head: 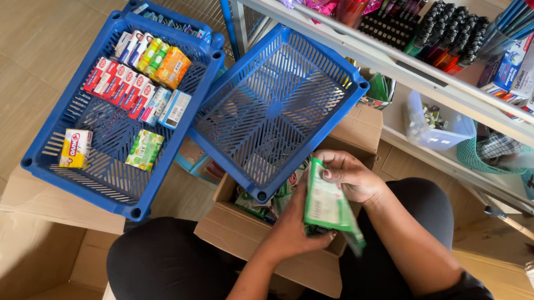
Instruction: The person sits on the floor and sorts small soap packets from a cardboard box into two blue plastic baskets. They pick up packets, separate them by type, and place them into the baskets.
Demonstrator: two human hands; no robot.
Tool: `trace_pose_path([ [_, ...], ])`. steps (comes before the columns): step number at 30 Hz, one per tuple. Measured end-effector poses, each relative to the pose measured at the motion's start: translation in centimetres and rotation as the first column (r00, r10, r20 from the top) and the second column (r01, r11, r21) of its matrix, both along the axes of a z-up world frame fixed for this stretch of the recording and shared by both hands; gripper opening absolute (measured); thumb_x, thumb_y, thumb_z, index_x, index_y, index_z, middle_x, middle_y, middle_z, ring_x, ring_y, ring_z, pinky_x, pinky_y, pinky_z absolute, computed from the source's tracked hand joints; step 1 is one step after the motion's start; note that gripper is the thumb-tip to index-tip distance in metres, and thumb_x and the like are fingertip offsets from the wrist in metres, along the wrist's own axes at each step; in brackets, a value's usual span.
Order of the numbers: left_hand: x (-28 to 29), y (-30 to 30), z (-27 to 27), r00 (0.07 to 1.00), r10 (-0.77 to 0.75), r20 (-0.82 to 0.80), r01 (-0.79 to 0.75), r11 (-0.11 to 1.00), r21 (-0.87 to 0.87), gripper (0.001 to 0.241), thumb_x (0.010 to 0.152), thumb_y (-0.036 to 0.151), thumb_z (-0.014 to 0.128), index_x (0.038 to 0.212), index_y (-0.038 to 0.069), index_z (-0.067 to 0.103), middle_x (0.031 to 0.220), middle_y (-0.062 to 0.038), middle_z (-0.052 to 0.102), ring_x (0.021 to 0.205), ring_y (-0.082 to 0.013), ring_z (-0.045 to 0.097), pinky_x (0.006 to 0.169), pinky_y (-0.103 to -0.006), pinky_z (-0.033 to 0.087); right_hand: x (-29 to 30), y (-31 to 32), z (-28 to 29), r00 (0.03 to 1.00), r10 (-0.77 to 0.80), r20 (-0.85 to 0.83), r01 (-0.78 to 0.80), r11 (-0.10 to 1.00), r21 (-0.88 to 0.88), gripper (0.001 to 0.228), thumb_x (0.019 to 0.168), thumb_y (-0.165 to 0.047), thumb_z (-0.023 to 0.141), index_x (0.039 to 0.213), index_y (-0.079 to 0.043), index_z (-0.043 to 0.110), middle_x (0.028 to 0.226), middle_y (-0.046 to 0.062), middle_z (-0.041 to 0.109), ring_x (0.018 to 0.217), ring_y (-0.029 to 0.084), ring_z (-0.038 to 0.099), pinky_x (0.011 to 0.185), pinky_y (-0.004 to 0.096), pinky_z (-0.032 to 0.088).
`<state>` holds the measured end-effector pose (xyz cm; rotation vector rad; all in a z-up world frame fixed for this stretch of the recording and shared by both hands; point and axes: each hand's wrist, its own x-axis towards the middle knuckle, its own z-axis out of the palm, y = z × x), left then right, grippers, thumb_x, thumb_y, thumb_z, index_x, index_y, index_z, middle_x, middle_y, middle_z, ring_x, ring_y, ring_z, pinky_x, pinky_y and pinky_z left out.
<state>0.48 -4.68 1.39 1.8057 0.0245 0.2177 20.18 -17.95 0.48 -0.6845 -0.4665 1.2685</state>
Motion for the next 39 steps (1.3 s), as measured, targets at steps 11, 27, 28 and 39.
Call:
trace_pose_path([
  [11, -0.2, 2.0, -2.8, 0.984, 0.128, -0.125, -0.159, 0.945, -0.285, 0.03, 0.105, 0.017, 0.057, 0.127, -0.001, 0.065, 0.11, -0.01, 0.076, 0.099, -0.0142, 0.067, 0.091, -0.0316, 0.054, 0.7, 0.7, 7.7, 0.856, 0.145, -0.496, 0.162, 0.835, 0.525, 0.079, 0.098, -0.009, 0.065, 0.166, -0.006, 0.025, 0.148, 0.023, 0.052, 0.133, 0.04, 0.056, 0.111, 0.052, 0.047],
  [27, -1.9, 2.6, 9.6, 0.866, 0.233, 0.442, -0.429, 0.799, 0.42, 0.029, 0.076, 0.018, 0.085, 0.103, 0.012, 0.077, 0.119, -0.008, 0.065, 0.116, -0.0321, 0.058, 0.112, -0.0544, 0.04, -0.6, 0.3, 7.0, 0.728, -0.276, 0.628, 0.144, 0.957, 0.254, 0.066, 0.097, -0.044, 0.068, 0.144, 0.001, 0.061, 0.147, 0.021, 0.063, 0.144, 0.034, 0.056, 0.13, 0.048, 0.037],
  [28, -1.7, 2.9, 9.5, 0.858, 0.256, 0.445, -0.428, 0.835, 0.346, 0.029, 0.078, 0.017, 0.086, 0.104, 0.012, 0.077, 0.119, -0.006, 0.066, 0.117, -0.029, 0.058, 0.111, -0.0515, 0.043, -1.0, 0.6, 7.8, 0.712, -0.221, 0.667, 0.088, 0.97, 0.228, 0.076, 0.091, -0.05, 0.07, 0.145, 0.001, 0.058, 0.146, 0.02, 0.061, 0.141, 0.034, 0.055, 0.125, 0.047, 0.036],
  [39, 2.3, 2.0, 6.5, 0.693, 0.613, 0.379, -0.596, 0.783, -0.177, 0.051, 0.084, 0.017, 0.083, 0.118, 0.005, 0.046, 0.127, -0.014, 0.053, 0.123, -0.0255, 0.05, 0.105, -0.0391, 0.042, -3.9, 2.6, 2.9, 0.694, -0.366, 0.62, 0.487, 0.873, -0.029, 0.019, 0.101, -0.011, 0.067, 0.117, -0.001, 0.068, 0.104, 0.008, 0.077, 0.091, 0.012, 0.07, 0.081, 0.03, 0.057],
])
